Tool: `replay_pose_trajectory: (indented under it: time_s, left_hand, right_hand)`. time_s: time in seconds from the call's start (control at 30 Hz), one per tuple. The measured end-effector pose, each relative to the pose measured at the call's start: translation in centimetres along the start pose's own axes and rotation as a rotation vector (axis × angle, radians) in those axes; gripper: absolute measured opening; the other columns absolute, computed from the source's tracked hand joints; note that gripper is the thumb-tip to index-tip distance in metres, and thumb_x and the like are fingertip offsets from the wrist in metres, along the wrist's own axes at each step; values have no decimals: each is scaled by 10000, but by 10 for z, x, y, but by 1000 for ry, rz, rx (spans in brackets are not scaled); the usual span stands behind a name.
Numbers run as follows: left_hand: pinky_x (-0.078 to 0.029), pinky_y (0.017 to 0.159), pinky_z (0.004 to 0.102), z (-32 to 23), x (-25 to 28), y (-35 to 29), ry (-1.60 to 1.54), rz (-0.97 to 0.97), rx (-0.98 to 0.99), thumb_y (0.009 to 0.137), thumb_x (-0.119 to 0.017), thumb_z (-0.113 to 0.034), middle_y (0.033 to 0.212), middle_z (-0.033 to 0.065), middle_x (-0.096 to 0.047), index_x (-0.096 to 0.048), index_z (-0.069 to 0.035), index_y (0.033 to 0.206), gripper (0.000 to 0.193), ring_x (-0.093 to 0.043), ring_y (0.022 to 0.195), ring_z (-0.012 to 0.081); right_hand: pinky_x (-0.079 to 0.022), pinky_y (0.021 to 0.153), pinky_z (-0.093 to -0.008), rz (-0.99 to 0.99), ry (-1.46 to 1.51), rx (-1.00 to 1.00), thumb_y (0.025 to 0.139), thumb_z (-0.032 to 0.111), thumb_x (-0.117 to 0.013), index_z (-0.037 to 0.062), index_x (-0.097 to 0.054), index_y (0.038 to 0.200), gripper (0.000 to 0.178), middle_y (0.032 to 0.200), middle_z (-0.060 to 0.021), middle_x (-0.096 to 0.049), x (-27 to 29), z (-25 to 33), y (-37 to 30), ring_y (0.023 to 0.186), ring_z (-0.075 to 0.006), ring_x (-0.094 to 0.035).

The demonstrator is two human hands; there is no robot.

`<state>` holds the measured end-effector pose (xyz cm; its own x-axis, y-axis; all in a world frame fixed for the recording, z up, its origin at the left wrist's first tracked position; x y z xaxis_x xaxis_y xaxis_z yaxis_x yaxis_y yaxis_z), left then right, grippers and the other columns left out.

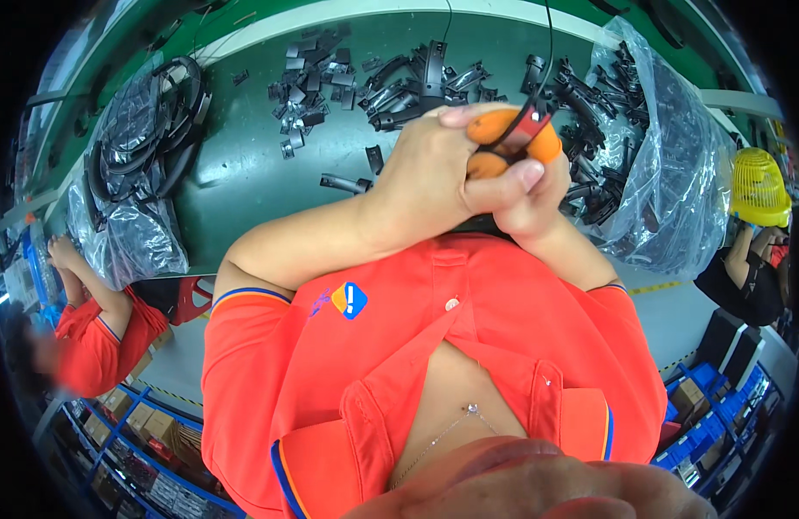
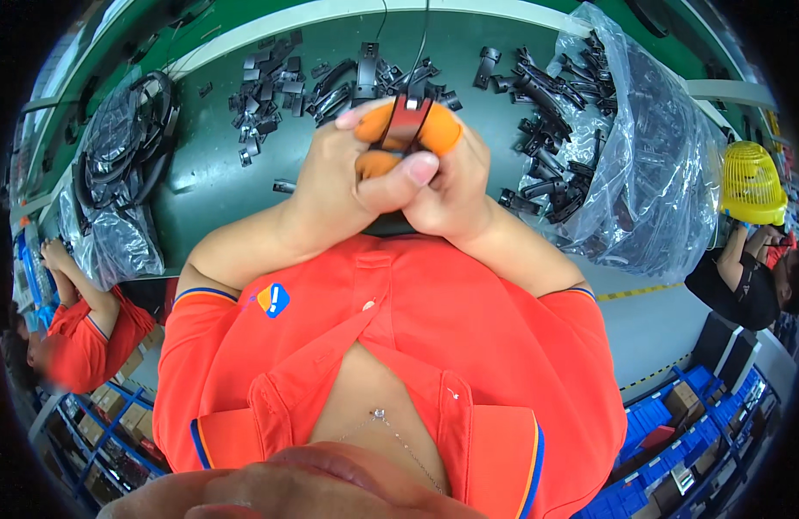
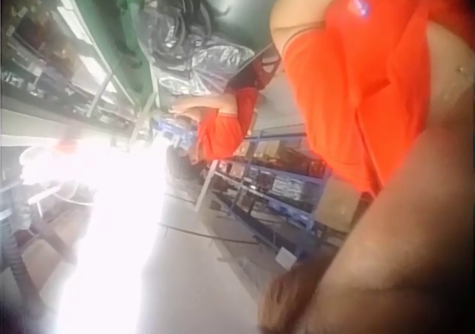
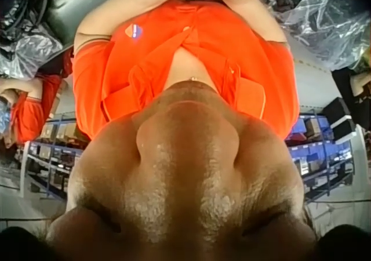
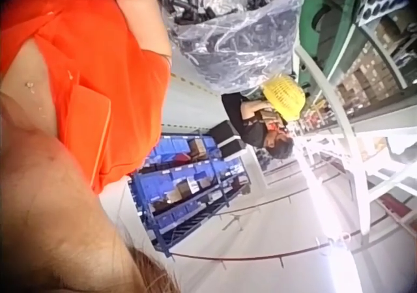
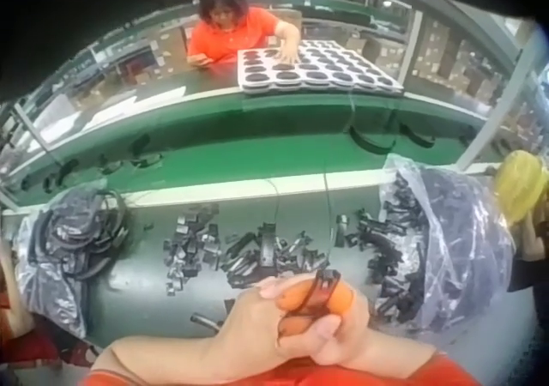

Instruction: The person assembles headphones by hand, picking up a headband and a metal slider, fitting the slider into the headband, and pressing a plastic cover onto the joint. They repeat this process for each side of the headband before setting the unit aside and reaching for new parts.

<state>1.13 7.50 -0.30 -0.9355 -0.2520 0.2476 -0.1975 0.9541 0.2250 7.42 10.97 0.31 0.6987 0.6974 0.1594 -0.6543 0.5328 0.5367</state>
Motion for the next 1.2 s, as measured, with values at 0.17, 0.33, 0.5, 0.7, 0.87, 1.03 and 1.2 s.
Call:
replay_pose_trajectory:
  time_s: [0.17, 0.33, 0.5, 0.7, 0.87, 1.03, 1.2]
  left_hand:
    - [-455, 707, 354, 5, -10, 9, 40, 340, 88, 828, -546, -424, 837, 158, -600, -538, 18, 992, 471, -588, 780, 302]
    - [-418, 802, 372, 6, -6, 3, -196, 380, 104, 897, -440, -290, 876, 162, -589, -493, 26, 1040, 351, -549, 909, 307]
    - [-426, 812, 372, 0, -2, -1, -141, 404, 70, 900, -411, -215, 890, 154, -602, -497, 37, 1014, 289, -557, 905, 302]
    - [-431, 714, 358, 5, 4, -4, -70, 402, 72, 872, -450, -202, 798, 135, -591, -551, 39, 913, 265, -571, 793, 292]
    - [-421, 687, 328, 25, -1, -1, -225, 443, 158, 864, -484, -230, 781, 107, -578, -561, 35, 918, 281, -559, 761, 221]
    - [-429, 744, 298, 21, -10, -7, -371, 504, 151, 852, -520, -310, 909, 130, -581, -532, 29, 1052, 394, -552, 839, 187]
    - [-435, 808, 332, 12, -9, -1, -180, 425, 170, 782, -602, -424, 973, 161, -575, -515, 35, 1091, 560, -568, 923, 245]
  right_hand:
    - [-478, 829, -347, 29, 502, -248, 820, 180, -628, -19, -567, 1029, 295, 1022, -155, -597, -5, -27, 13, 929, -225, -584]
    - [-530, 659, -295, 112, 761, -421, 869, 390, -526, 0, -546, 1082, 445, 1073, -207, -562, -11, -56, 4, 852, -249, -611]
    - [-425, 439, -149, 159, 867, -398, 878, 387, -517, -14, -558, 1079, 450, 1085, -233, -560, -17, -51, 4, 773, -176, -611]
    - [-448, 467, -157, 223, 743, -380, 875, 306, -540, -21, -562, 1069, 380, 1070, -242, -571, -16, -51, 3, 924, -263, -600]
    - [-514, 596, -235, 191, 779, -387, 878, 258, -538, -17, -564, 1065, 333, 1073, -237, -573, -15, -50, 2, 1052, -343, -546]
    - [-510, 794, -347, 200, 863, -360, 809, 125, -623, -36, -559, 1062, 306, 1078, -218, -573, -12, -53, 0, 1025, -321, -561]
    - [-485, 841, -388, 284, 200, -191, 749, 52, -629, -78, -539, 1051, 341, 1091, -213, -565, -11, -19, 19, 992, -294, -576]
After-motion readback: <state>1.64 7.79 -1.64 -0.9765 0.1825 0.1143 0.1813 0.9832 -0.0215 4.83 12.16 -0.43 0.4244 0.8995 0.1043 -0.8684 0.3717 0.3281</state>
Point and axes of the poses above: each hand's wrist, its own y-axis towards the middle knuckle, its own x-axis out of the back of the hand, z = x × y, the point moved 10 cm from there along y, towards the middle knuckle
